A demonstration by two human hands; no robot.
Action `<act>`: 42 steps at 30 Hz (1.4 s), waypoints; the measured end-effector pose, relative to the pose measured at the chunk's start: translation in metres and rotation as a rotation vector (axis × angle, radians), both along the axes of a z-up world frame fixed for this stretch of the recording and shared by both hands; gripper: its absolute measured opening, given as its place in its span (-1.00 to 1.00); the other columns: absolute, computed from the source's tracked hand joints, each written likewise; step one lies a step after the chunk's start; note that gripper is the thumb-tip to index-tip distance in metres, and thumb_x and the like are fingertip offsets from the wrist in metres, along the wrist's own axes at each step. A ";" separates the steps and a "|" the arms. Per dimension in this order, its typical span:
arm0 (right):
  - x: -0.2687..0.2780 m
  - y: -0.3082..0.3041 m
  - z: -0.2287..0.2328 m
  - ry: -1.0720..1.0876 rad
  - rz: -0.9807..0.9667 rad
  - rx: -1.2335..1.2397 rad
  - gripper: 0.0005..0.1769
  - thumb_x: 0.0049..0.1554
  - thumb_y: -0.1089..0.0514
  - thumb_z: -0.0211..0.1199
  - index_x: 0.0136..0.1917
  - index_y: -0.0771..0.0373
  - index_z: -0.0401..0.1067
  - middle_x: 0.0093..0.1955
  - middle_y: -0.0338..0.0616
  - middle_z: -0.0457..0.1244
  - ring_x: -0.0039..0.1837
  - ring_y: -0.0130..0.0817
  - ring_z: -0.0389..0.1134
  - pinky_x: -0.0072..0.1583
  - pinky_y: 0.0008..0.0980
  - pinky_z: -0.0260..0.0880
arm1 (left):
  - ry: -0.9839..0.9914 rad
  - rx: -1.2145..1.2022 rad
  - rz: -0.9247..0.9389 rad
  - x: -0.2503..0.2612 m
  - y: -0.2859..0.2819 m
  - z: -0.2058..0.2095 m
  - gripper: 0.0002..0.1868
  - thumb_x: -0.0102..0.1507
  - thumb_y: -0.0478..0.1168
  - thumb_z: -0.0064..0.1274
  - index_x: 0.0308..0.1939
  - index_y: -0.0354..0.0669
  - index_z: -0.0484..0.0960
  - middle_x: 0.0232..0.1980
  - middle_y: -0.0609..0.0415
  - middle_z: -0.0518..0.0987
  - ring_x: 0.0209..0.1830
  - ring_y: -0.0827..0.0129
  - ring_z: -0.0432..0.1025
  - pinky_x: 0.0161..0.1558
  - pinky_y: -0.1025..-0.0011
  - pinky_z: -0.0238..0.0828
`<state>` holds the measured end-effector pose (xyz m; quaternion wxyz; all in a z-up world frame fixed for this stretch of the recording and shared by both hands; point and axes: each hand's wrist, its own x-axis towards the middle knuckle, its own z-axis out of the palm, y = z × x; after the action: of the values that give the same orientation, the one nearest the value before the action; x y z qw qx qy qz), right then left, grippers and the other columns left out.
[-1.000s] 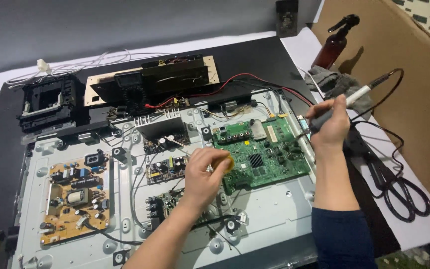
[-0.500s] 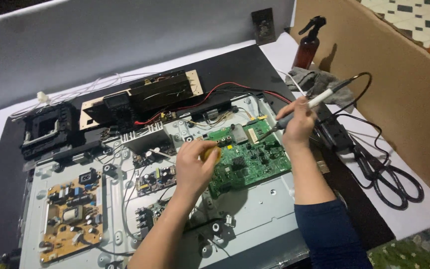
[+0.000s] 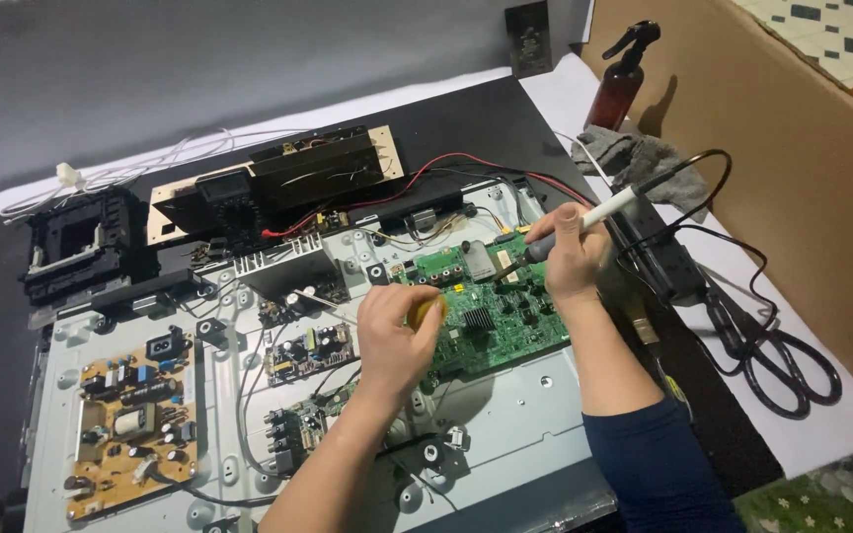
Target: The person uses a soldering iron to work on a green circuit board inside an open electronic device chassis. They hold a roll of solder in one hand while applying the soldering iron to various components on the board with the other hand. The task involves precise manipulation of the soldering iron and solder wire to repair or modify the electronics.
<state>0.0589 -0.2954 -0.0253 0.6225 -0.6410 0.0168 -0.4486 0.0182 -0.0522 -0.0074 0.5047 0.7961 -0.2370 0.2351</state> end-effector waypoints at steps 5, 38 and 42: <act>0.001 0.003 0.000 0.009 0.022 -0.039 -0.31 0.43 -0.19 -0.05 -0.44 0.17 0.32 -0.52 -0.07 0.29 -0.42 -0.28 0.34 -0.18 -0.48 0.35 | -0.001 -0.019 0.005 0.001 0.000 -0.002 -0.88 0.13 -0.30 0.24 -0.26 -0.03 0.75 -0.51 0.16 0.57 -0.35 0.22 0.47 -0.13 0.30 0.38; 0.003 0.008 -0.005 0.235 0.009 -0.037 -0.63 0.26 0.20 0.32 -0.38 0.23 0.41 -0.49 -0.11 0.25 -0.37 -0.39 0.18 -0.10 -0.46 0.19 | -0.010 -0.063 -0.007 0.005 -0.004 -0.015 -0.88 0.12 -0.28 0.25 -0.26 -0.01 0.75 -0.49 0.18 0.56 -0.30 0.25 0.47 -0.09 0.30 0.35; 0.004 0.000 -0.009 0.236 -0.047 0.014 -0.61 0.28 0.21 0.28 -0.39 0.22 0.38 -0.52 -0.13 0.24 -0.40 -0.38 0.17 -0.15 -0.46 0.15 | -0.003 -0.078 -0.013 0.004 -0.003 -0.014 -0.88 0.13 -0.26 0.24 -0.25 0.00 0.75 -0.47 0.18 0.57 -0.29 0.24 0.47 -0.09 0.29 0.35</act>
<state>0.0630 -0.2951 -0.0339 0.6100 -0.6845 0.1082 -0.3843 0.0224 -0.0550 -0.0212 0.5364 0.7741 -0.2336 0.2418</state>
